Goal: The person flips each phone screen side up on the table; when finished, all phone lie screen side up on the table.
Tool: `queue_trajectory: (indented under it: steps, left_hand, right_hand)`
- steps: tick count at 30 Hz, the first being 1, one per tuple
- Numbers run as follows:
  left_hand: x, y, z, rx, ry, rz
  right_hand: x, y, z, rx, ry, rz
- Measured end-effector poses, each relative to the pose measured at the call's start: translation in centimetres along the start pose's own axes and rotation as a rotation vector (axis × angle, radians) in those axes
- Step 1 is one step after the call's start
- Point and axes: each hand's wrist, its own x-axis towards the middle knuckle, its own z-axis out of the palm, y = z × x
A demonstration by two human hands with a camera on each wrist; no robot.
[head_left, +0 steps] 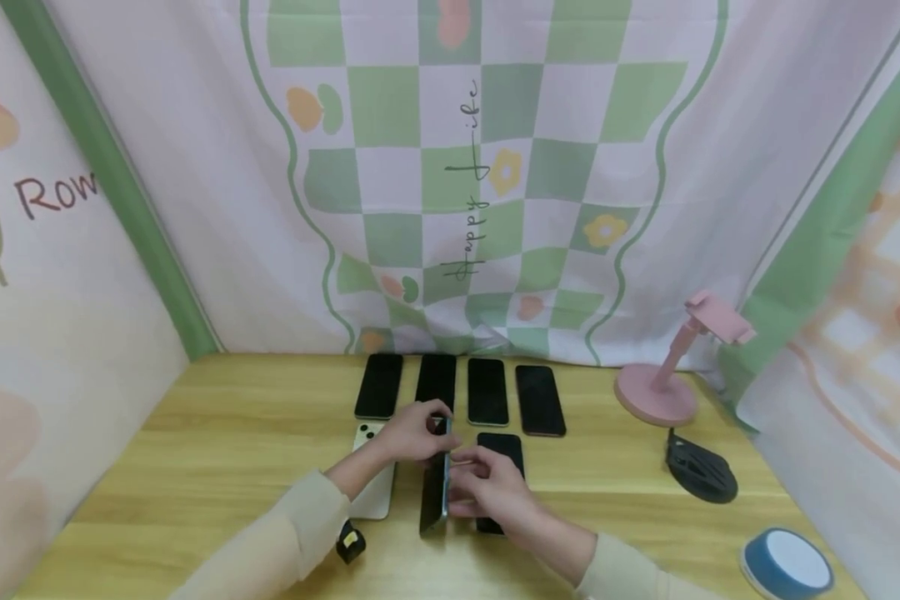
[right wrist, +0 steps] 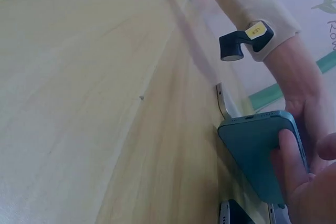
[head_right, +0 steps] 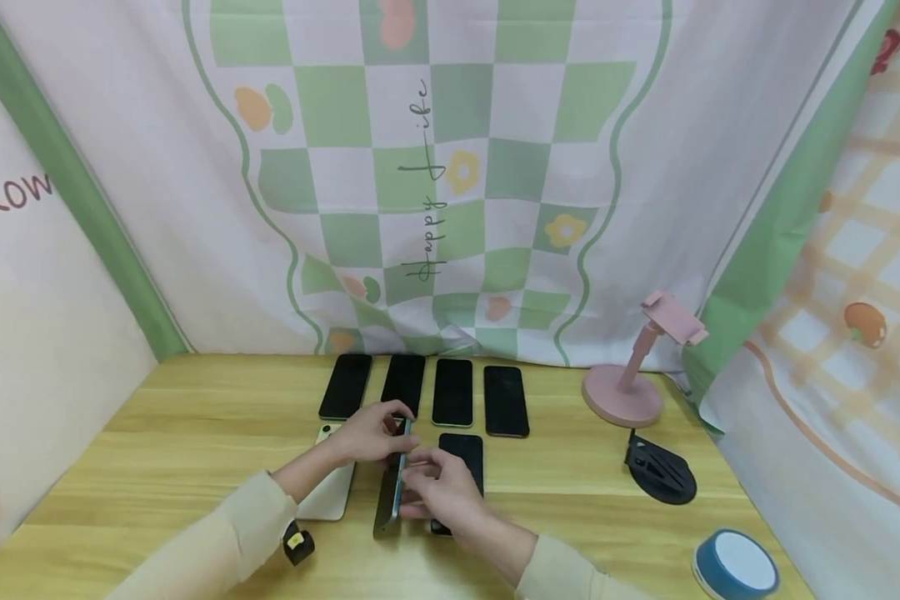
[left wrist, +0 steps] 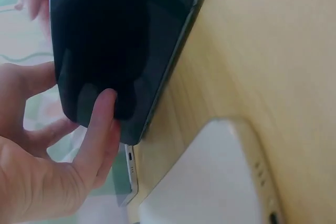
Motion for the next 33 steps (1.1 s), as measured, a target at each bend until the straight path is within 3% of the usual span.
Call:
queue_trajectory:
  steps: [3, 8, 15, 21, 24, 28, 33]
  left_hand:
    - [0.3, -0.3, 0.5, 0.010, 0.032, 0.026]
    - [0.2, -0.2, 0.8, 0.037, 0.057, 0.015]
    - [-0.4, 0.1, 1.0, -0.034, -0.005, -0.047]
    - [-0.7, -0.2, 1.1, -0.067, -0.034, -0.056]
    - [-1.0, -0.4, 0.9, 0.026, -0.045, 0.004]
    - [-1.7, -0.4, 0.4, 0.261, -0.066, 0.112]
    - [-2.8, 0.0, 0.0, 0.404, -0.151, 0.087]
  right_hand:
    - [-0.1, 0.2, 0.0, -0.012, 0.033, -0.007]
    - [0.0, 0.4, 0.1, -0.026, 0.077, -0.008]
    - [0.1, 0.7, 0.1, -0.050, 0.119, -0.011]
    - [0.2, 1.0, 0.0, -0.086, 0.162, 0.005]
    - [0.3, 1.2, -0.1, -0.094, 0.169, 0.020]
    - [0.5, 1.4, -0.3, -0.111, 0.176, 0.012]
    - [0.7, 1.6, -0.4, -0.135, 0.175, -0.012]
